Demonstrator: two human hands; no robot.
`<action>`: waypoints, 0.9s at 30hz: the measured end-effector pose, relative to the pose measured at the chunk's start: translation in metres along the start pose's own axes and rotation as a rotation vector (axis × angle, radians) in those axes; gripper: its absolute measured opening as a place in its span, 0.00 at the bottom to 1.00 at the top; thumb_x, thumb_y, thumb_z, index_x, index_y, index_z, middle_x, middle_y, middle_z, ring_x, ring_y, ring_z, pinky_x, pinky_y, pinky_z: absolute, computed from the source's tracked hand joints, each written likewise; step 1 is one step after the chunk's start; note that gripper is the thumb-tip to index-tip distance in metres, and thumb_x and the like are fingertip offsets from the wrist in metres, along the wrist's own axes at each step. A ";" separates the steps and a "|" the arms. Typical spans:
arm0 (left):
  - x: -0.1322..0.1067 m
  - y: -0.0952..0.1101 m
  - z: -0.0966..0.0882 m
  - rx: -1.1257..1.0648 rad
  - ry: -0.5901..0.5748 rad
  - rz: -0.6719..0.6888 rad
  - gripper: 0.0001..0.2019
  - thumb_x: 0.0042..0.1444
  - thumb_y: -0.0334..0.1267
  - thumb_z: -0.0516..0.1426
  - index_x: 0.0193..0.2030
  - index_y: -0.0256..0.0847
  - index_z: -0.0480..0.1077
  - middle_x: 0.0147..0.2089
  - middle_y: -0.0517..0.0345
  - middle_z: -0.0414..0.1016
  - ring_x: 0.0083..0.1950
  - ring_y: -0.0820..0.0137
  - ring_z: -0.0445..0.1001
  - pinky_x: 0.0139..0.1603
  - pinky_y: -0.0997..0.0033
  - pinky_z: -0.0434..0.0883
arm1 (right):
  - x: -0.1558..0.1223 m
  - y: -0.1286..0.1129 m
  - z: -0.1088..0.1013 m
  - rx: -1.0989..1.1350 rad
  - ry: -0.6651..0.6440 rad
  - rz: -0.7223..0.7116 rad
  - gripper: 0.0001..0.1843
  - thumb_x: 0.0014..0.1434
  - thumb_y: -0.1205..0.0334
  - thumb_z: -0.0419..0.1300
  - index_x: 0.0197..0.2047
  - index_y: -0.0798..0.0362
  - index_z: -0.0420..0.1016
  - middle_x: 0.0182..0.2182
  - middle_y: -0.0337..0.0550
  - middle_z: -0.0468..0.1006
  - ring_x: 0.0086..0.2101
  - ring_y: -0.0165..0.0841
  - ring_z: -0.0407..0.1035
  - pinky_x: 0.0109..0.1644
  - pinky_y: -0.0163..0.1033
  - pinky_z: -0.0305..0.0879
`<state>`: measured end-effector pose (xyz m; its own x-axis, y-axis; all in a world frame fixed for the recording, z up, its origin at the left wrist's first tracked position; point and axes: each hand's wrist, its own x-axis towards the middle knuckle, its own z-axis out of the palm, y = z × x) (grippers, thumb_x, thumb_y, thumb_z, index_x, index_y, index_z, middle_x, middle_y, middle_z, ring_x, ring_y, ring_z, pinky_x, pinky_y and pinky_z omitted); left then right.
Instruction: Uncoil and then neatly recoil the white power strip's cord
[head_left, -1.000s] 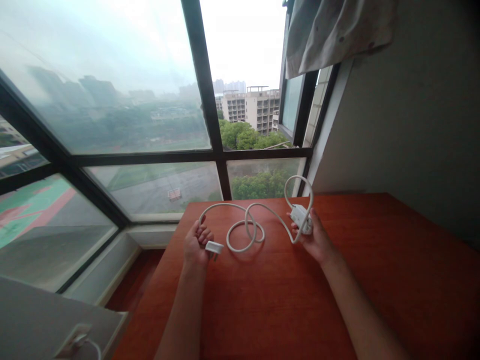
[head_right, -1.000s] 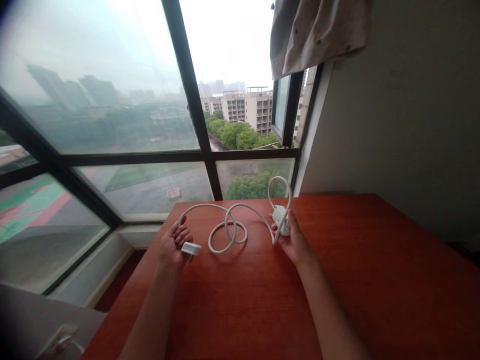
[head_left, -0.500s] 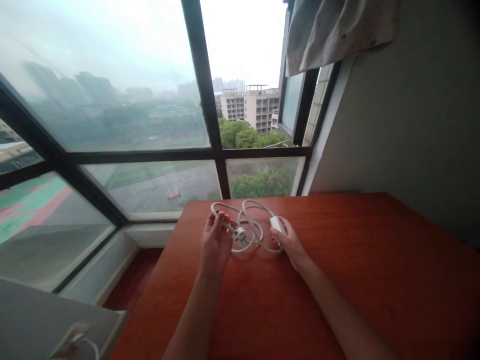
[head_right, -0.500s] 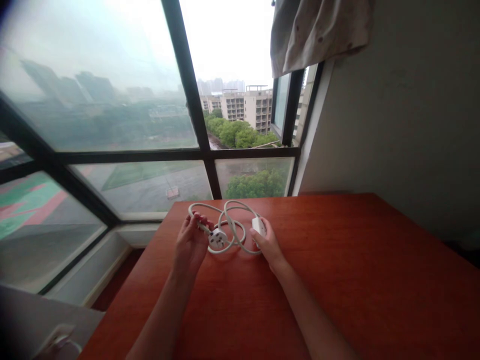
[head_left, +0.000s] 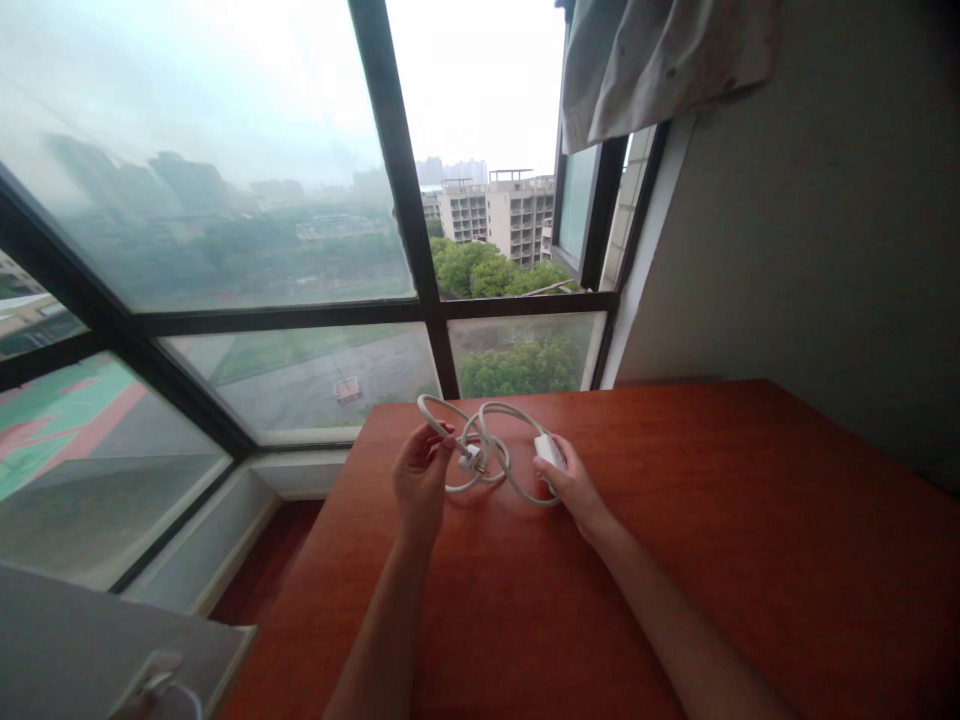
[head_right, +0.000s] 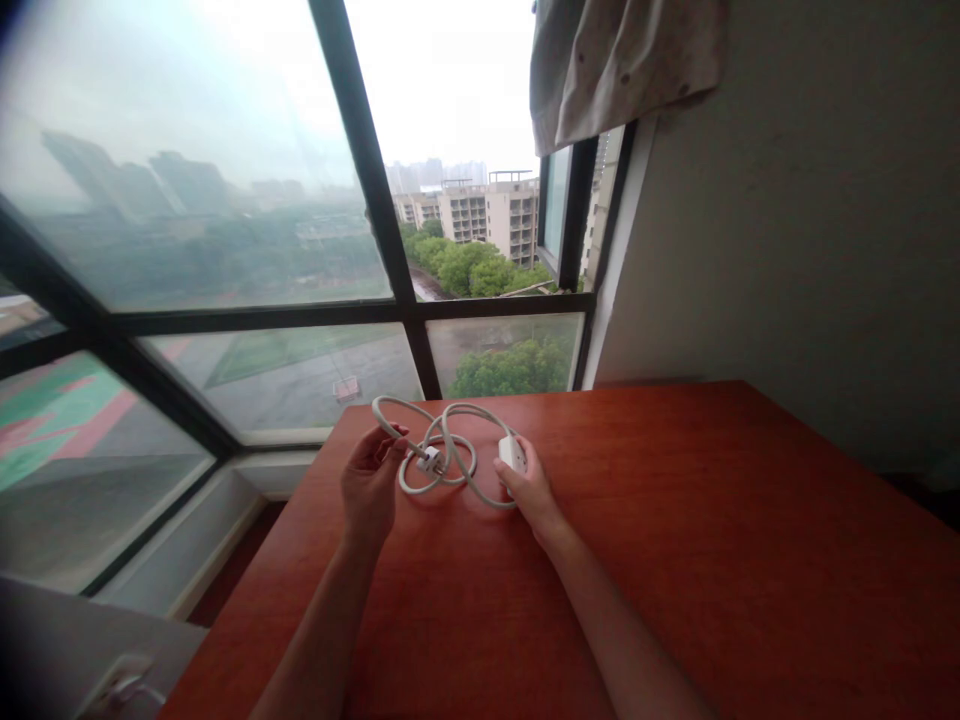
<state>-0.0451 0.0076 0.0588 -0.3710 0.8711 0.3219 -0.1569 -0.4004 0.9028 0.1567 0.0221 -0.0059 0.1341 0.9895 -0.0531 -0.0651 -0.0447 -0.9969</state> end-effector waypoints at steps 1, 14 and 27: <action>-0.001 0.000 0.001 0.032 0.012 0.012 0.14 0.46 0.36 0.65 0.41 0.41 0.74 0.41 0.56 0.76 0.40 0.70 0.74 0.41 0.71 0.73 | 0.000 0.001 0.000 -0.007 0.004 -0.010 0.36 0.44 0.49 0.64 0.56 0.52 0.64 0.46 0.46 0.72 0.36 0.35 0.70 0.38 0.37 0.69; -0.008 -0.002 0.006 0.288 0.014 0.097 0.08 0.44 0.30 0.65 0.33 0.42 0.75 0.34 0.57 0.75 0.36 0.69 0.73 0.42 0.70 0.72 | 0.003 0.007 0.000 -0.035 -0.010 -0.037 0.36 0.45 0.49 0.64 0.56 0.52 0.64 0.49 0.48 0.72 0.41 0.40 0.70 0.42 0.41 0.68; 0.007 -0.032 -0.010 0.198 -0.215 -0.097 0.15 0.48 0.32 0.62 0.43 0.40 0.66 0.51 0.49 0.71 0.52 0.66 0.72 0.52 0.67 0.70 | 0.000 0.006 0.003 -0.138 -0.026 -0.094 0.36 0.44 0.48 0.64 0.56 0.53 0.65 0.50 0.49 0.72 0.49 0.44 0.67 0.51 0.46 0.64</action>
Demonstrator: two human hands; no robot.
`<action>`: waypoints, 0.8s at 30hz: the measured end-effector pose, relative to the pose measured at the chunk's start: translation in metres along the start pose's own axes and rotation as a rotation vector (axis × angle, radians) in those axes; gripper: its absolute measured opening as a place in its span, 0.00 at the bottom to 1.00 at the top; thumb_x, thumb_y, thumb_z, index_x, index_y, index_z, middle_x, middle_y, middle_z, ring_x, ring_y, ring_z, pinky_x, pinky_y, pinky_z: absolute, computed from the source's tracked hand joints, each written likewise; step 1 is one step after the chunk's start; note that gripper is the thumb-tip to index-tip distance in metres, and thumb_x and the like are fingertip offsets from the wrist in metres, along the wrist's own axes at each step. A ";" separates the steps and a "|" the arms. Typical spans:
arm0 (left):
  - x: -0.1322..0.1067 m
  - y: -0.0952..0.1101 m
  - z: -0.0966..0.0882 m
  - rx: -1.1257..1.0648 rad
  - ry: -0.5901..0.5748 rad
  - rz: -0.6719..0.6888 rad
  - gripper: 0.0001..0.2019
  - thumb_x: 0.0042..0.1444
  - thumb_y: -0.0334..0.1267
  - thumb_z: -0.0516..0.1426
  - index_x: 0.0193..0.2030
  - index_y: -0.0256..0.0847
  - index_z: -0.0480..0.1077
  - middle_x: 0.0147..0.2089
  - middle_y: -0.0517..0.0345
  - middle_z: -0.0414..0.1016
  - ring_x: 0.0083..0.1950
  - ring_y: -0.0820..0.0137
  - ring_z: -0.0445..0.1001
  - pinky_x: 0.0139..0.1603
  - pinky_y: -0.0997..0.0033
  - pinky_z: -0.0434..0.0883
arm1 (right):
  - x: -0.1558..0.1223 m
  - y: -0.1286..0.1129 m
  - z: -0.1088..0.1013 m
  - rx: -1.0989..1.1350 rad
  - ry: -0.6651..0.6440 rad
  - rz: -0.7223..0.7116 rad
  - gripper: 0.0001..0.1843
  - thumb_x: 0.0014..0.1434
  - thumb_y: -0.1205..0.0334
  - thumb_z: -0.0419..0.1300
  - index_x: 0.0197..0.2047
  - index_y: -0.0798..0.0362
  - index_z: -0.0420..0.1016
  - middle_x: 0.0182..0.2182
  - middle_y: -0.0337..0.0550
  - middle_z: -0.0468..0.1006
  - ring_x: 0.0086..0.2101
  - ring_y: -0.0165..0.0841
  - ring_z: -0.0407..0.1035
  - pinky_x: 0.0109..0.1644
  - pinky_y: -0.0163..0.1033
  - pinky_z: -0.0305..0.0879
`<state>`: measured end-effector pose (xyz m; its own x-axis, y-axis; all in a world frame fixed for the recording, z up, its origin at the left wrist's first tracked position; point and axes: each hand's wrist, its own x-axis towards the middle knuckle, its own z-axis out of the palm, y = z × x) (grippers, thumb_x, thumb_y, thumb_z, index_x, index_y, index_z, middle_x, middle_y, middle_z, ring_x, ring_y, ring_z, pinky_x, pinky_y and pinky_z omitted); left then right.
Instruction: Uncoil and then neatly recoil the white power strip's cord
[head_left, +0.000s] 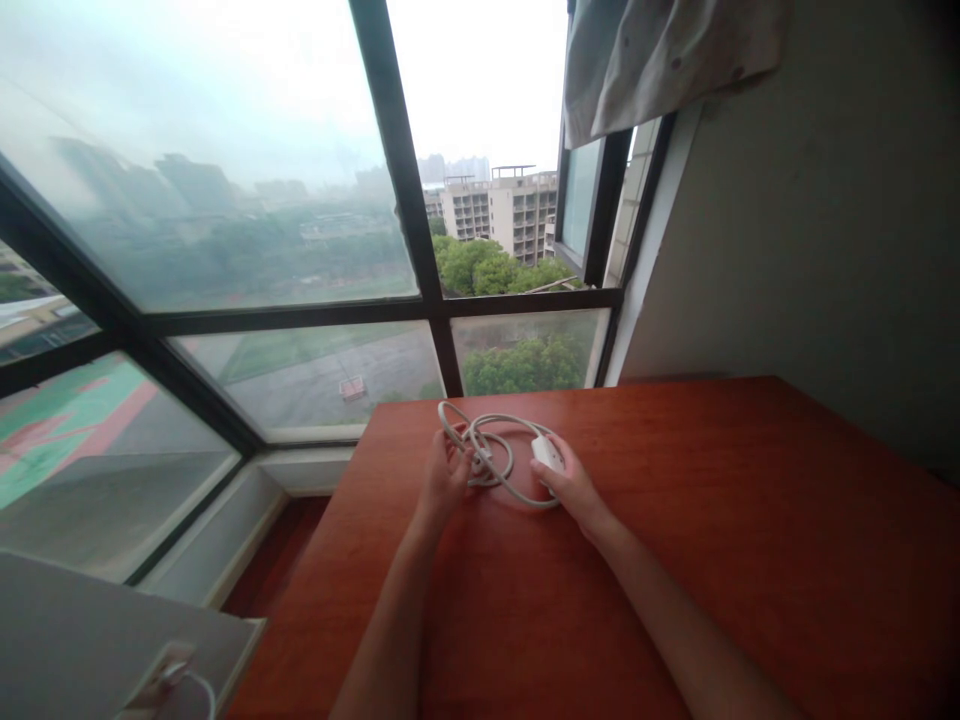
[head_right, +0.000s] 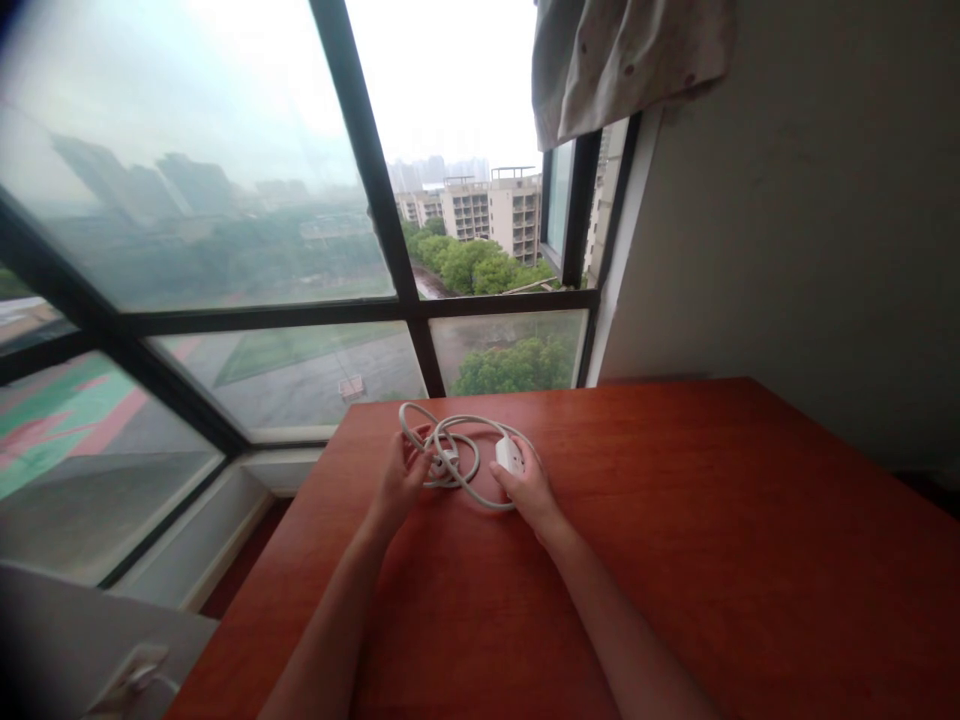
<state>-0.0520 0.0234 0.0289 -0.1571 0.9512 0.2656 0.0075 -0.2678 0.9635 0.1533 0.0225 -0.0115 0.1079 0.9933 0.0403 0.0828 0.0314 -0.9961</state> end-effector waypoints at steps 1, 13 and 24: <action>0.000 -0.003 -0.001 -0.022 -0.018 -0.039 0.16 0.47 0.33 0.62 0.44 0.40 0.66 0.52 0.48 0.70 0.52 0.65 0.72 0.50 0.67 0.71 | 0.000 0.001 0.000 -0.026 -0.003 -0.009 0.36 0.45 0.48 0.64 0.56 0.53 0.65 0.50 0.50 0.72 0.50 0.44 0.66 0.52 0.47 0.64; 0.006 -0.008 -0.015 0.013 -0.042 -0.131 0.13 0.46 0.36 0.61 0.37 0.40 0.63 0.34 0.60 0.71 0.36 0.70 0.75 0.35 0.75 0.71 | -0.005 0.014 0.012 -0.528 0.061 -0.339 0.36 0.47 0.53 0.63 0.59 0.53 0.63 0.54 0.55 0.64 0.54 0.47 0.61 0.58 0.50 0.59; 0.000 0.001 -0.014 0.613 -0.002 0.001 0.05 0.51 0.36 0.56 0.36 0.41 0.67 0.32 0.57 0.77 0.32 0.68 0.77 0.32 0.74 0.69 | -0.026 -0.038 0.026 -1.057 -0.106 -0.689 0.35 0.55 0.47 0.58 0.61 0.58 0.61 0.61 0.58 0.60 0.61 0.50 0.51 0.63 0.54 0.48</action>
<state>-0.0654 0.0209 0.0297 -0.1552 0.9515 0.2656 0.5749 -0.1317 0.8076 0.1212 -0.0014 0.0230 -0.3479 0.8117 0.4691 0.8439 0.4892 -0.2205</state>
